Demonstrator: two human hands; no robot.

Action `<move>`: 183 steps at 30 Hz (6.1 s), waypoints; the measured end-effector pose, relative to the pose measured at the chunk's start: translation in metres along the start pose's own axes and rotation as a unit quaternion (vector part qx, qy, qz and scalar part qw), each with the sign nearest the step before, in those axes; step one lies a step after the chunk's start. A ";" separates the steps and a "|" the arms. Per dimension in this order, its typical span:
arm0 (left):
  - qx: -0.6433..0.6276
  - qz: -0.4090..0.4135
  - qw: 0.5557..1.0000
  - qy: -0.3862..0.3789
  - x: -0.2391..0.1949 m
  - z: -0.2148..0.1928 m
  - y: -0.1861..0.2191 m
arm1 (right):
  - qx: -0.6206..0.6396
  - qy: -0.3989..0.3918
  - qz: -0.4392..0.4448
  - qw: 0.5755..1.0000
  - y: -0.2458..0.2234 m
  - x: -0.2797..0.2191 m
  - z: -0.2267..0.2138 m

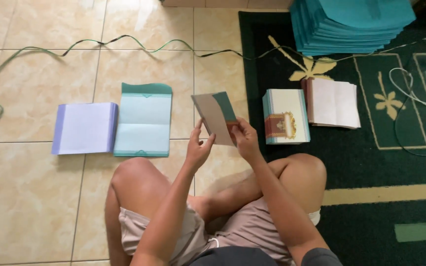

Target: The person sits on the floor and repeatedly folds light blue book covers around stacks of white paper. They smooth the covers with their hands and place the finished items into a growing stack on the left side of the frame.

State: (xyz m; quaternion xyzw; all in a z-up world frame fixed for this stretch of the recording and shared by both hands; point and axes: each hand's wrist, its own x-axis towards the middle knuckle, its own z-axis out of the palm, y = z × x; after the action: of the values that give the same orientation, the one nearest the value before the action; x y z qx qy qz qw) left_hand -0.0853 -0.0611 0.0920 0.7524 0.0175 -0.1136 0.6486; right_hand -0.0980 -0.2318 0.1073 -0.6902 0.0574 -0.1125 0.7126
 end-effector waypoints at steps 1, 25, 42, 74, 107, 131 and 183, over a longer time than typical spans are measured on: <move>0.003 -0.001 1.000 0.002 -0.002 -0.001 0.000 | 0.003 -0.001 0.001 1.000 0.016 0.000 -0.003; -0.118 -0.053 0.985 -0.115 0.036 -0.005 -0.048 | 0.131 0.001 0.199 0.971 0.062 0.028 -0.016; 0.367 0.116 0.907 0.173 0.036 -0.056 -0.045 | -0.326 -0.123 0.057 0.936 0.112 0.088 -0.072; 0.566 0.123 0.815 -0.023 0.112 0.014 -0.107 | -0.631 -0.221 0.097 0.737 0.118 0.054 -0.003; 0.538 0.135 0.832 -0.002 0.121 0.018 -0.118 | -0.650 -0.087 0.014 0.755 0.157 0.108 -0.008; 0.561 0.093 0.822 -0.035 0.114 -0.041 -0.124 | -0.560 -0.174 -0.187 0.788 0.188 0.079 0.062; 0.537 0.258 0.799 -0.085 0.059 0.044 -0.159 | -0.642 -0.153 0.015 0.751 0.174 0.020 -0.010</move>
State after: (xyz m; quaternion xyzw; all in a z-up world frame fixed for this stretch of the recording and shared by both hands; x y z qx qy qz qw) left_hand -0.0623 -0.0866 -0.0798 0.9442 -0.2960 0.0030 0.1444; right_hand -0.0672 -0.2423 -0.0648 -0.9922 0.0164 0.0690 0.1024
